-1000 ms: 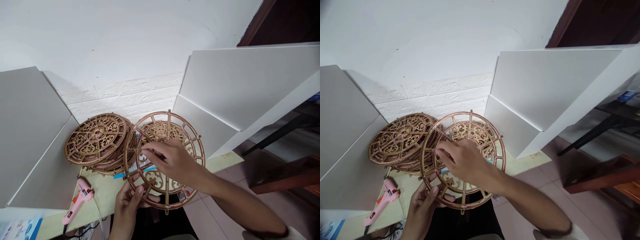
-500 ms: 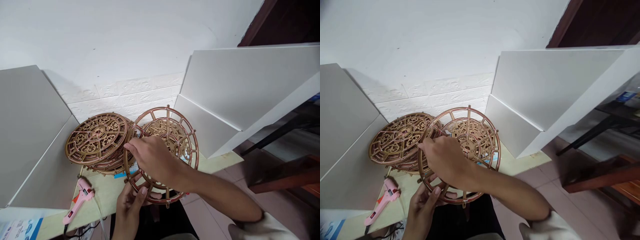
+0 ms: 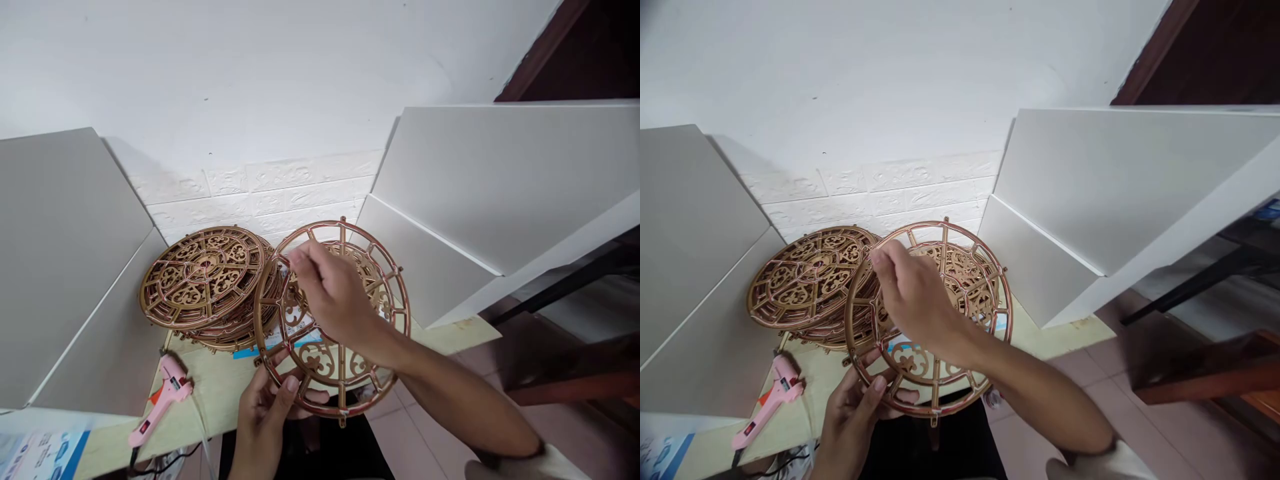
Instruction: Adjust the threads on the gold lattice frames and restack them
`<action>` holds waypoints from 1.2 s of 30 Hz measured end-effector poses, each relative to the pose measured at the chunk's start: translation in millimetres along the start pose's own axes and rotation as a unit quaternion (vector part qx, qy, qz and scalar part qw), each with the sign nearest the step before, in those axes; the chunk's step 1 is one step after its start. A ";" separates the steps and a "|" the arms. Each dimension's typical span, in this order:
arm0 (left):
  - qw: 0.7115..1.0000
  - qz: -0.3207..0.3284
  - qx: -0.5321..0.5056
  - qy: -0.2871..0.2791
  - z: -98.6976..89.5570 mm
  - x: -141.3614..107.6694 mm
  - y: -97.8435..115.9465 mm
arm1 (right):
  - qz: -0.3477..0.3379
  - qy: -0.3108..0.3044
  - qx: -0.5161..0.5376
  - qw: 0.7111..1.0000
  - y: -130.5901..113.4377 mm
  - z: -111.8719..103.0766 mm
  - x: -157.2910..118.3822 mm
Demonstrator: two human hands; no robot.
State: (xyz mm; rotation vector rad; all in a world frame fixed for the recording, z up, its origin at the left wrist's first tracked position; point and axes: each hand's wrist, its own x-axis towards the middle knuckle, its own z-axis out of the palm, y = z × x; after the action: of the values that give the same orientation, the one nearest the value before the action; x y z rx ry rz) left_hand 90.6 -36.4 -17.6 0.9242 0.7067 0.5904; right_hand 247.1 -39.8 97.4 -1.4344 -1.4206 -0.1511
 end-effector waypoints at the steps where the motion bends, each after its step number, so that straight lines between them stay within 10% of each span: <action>1: 1.000 0.001 -0.003 0.002 0.5 0.0 0.5 | 0.009 0.004 0.004 1.000 0.4 -3.6 0.9; 16: 0.999 0.013 0.030 0.012 2.2 5.0 1.5 | 0.071 -0.216 -0.091 0.970 0.1 14.0 -0.6; 26: 0.992 0.010 -0.113 0.061 1.8 6.1 1.4 | 0.065 0.023 0.120 0.990 7.8 -17.5 2.5; 36: 0.983 0.039 -0.162 0.074 -14.8 5.3 14.0 | 0.236 0.223 0.055 0.944 95.8 -104.2 -20.2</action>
State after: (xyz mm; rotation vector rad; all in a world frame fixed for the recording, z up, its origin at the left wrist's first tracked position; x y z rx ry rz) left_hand 80.6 -18.4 -13.1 0.6117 0.6848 0.8246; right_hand 374.1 -101.2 74.2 -1.4914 -0.6862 -0.0803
